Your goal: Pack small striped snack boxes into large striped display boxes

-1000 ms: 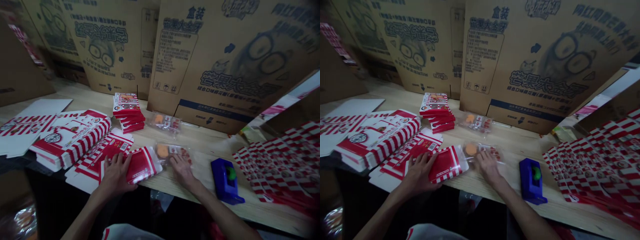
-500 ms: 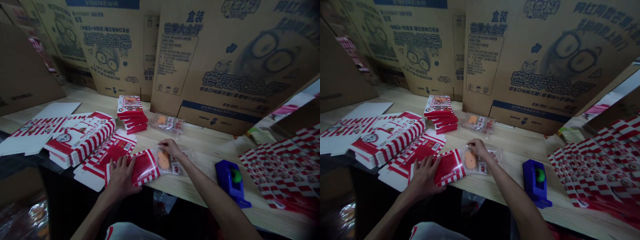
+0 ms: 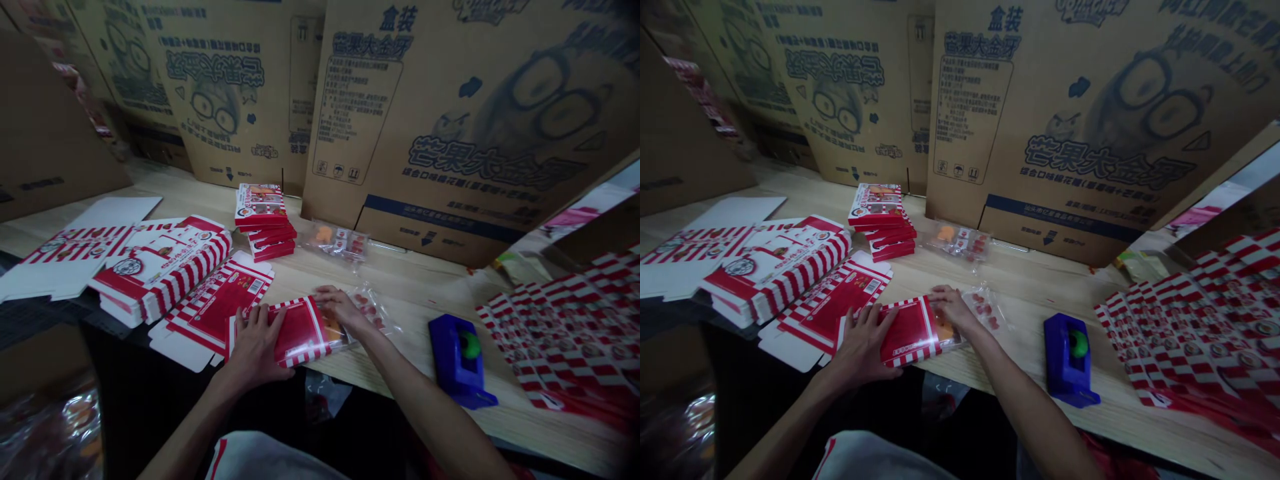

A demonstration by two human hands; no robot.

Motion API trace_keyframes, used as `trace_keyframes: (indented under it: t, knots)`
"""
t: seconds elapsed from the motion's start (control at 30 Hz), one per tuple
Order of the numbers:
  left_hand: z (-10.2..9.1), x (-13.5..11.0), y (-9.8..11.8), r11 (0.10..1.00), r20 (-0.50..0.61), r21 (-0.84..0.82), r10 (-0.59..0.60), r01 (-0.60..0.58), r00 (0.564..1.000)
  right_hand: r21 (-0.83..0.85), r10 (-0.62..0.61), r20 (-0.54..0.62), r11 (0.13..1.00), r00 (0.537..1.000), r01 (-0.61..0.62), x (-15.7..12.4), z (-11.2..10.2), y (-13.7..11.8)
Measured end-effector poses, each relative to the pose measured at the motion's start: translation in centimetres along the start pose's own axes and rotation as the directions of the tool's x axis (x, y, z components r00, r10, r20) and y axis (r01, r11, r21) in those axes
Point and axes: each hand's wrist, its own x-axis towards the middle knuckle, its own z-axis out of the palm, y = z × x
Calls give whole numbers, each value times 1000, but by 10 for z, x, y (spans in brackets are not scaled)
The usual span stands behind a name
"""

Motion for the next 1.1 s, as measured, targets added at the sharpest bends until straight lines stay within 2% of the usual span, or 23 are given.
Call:
trace_keyframes:
  t: [0.07, 0.2, 0.3, 0.33, 0.4, 0.5, 0.57, 0.6, 0.63, 0.67, 0.73, 0.77, 0.83, 0.9, 0.97, 1.03, 1.1]
  knots:
    - [0, -1, 0, 1000, 23, 7, 1, -1, 1000, -27, 50, -89, 998, 995, -52, -2, -18, 0]
    - [1, -2, -2, 1000, 25, 16, 14, -14, 1000, -128, 165, -291, 969, 942, -209, -14, -77, 9]
    - [1, -1, 0, 1000, 23, 16, 17, -17, 1000, -234, 284, -347, 897, 894, -375, -32, -105, 15]
    - [1, 0, 3, 1000, 17, 12, 18, -18, 1000, -250, 311, -341, 880, 887, -404, -40, -104, 14]
    - [1, 2, 10, 1000, -1, 0, 29, -29, 1000, -199, 351, -280, 890, 894, -411, -54, -89, 8]
    - [5, 5, 22, 998, -30, -6, 55, -55, 998, 82, 360, -49, 931, 932, -355, -74, -48, -9]
    - [7, 4, 28, 998, -51, -2, 57, -57, 997, 272, 327, 104, 899, 939, -343, -87, -26, -19]
    - [8, 3, 29, 999, -67, -5, 45, -45, 997, 330, 305, 95, 888, 948, -319, -92, -19, -23]
    - [8, 2, 31, 1000, -86, -13, 24, -25, 996, 354, 291, 10, 894, 957, -276, -98, -16, -25]
    - [7, 0, 33, 1000, -111, -26, -6, 3, 994, 344, 280, -132, 913, 951, -221, -104, -14, -26]
    - [2, -5, 38, 996, -173, -58, -76, 67, 982, 291, 236, -422, 950, 876, -115, -116, -13, -26]
    - [-1, -8, 42, 993, -204, -76, -107, 94, 973, 297, 228, -489, 951, 842, -84, -121, -13, -26]
    - [-6, -15, 50, 987, -241, -120, -135, 109, 961, 410, 280, -466, 909, 839, -76, -131, -11, -27]
    - [-7, -23, 56, 977, -238, -197, -122, 75, 963, 537, 357, -396, 837, 846, -102, -139, -11, -28]
    - [-3, -31, 55, 942, -214, -334, -99, 22, 972, 605, 415, -369, 787, 832, -124, -146, -14, -29]
    - [5, -35, 49, 844, -177, -535, -67, -39, 982, 646, 433, -325, 751, 841, -137, -153, -22, -27]
    - [14, -37, 42, 649, -132, -754, -2, -99, 991, 675, 418, -241, 720, 876, -157, -163, -30, -24]
